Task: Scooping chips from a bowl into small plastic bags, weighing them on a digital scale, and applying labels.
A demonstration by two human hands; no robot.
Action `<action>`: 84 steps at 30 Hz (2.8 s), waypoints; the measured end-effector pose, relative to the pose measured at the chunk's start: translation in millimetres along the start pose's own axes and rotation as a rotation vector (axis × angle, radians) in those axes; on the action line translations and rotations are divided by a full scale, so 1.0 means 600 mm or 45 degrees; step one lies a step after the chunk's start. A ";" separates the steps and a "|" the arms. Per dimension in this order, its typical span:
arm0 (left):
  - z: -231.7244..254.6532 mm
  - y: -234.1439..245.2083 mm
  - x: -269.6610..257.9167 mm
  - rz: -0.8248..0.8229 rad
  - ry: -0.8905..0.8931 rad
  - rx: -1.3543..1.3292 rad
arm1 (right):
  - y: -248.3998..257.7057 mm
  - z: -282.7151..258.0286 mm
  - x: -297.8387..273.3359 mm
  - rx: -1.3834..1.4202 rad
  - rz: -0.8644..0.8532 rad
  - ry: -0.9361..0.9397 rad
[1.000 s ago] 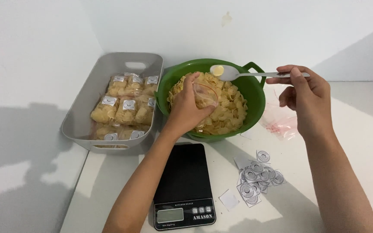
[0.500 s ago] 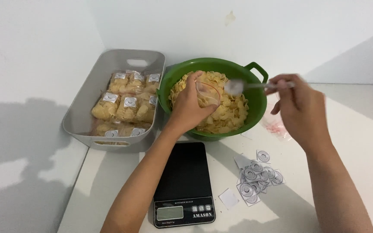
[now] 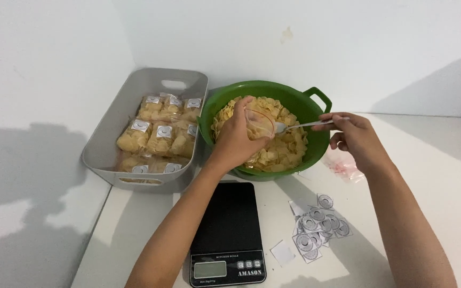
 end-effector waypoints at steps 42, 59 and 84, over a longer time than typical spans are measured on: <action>-0.014 -0.008 0.012 0.103 0.021 0.027 | 0.004 -0.068 -0.055 -0.257 -0.065 0.134; -0.031 -0.010 0.018 0.023 -0.204 -0.488 | -0.174 -0.020 -0.004 -0.695 -0.066 0.763; 0.024 0.070 -0.128 -0.056 -0.253 -0.162 | -0.141 -0.060 -0.052 -0.541 0.150 1.270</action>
Point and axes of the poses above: each hand's wrist, its own x-axis towards the middle knuckle, its own y-axis out of the back of the hand, z = x × y, the point moved 1 cm from there along x, towards the middle knuckle, and after that the axes turned 10 degrees about -x, right-handed, at the moved point
